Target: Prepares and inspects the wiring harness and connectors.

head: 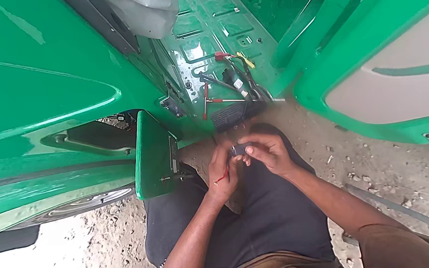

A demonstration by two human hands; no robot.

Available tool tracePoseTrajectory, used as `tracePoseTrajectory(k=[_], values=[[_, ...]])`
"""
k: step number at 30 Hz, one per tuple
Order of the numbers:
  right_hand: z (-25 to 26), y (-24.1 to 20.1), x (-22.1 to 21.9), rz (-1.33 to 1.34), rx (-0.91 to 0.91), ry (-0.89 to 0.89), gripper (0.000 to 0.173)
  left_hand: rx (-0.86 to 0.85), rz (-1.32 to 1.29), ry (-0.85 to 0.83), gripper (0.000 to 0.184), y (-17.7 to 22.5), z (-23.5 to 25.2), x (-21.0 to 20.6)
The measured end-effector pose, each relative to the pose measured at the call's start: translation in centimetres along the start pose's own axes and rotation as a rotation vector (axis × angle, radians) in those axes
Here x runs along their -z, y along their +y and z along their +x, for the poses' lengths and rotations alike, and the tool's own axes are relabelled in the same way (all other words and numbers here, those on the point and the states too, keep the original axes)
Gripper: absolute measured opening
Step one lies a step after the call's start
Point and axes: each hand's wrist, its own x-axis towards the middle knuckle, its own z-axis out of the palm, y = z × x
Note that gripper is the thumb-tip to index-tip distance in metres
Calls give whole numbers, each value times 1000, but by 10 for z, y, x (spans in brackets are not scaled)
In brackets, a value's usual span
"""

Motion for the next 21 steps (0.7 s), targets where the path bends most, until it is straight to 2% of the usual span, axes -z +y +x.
tracePoseTrajectory(k=[8,12,15,17,19,21], values=[[2,0,-1,37,-63,48,21,-21,98,9,28,3,-3,-2],[4,0,2,51,-131,31,21,27,38,17,30,1,-3,-4],[9,-12,17,-59,-250,-54,31,118,-45,-9,43,0,2,2],[15,-24,25,-247,-298,27,35,171,-75,-19,50,0,1,8],[31,-40,23,-434,-193,179,37,191,-65,-23,44,0,-2,13],[63,-74,9,-498,68,273,39,197,-38,-45,38,-1,0,13]])
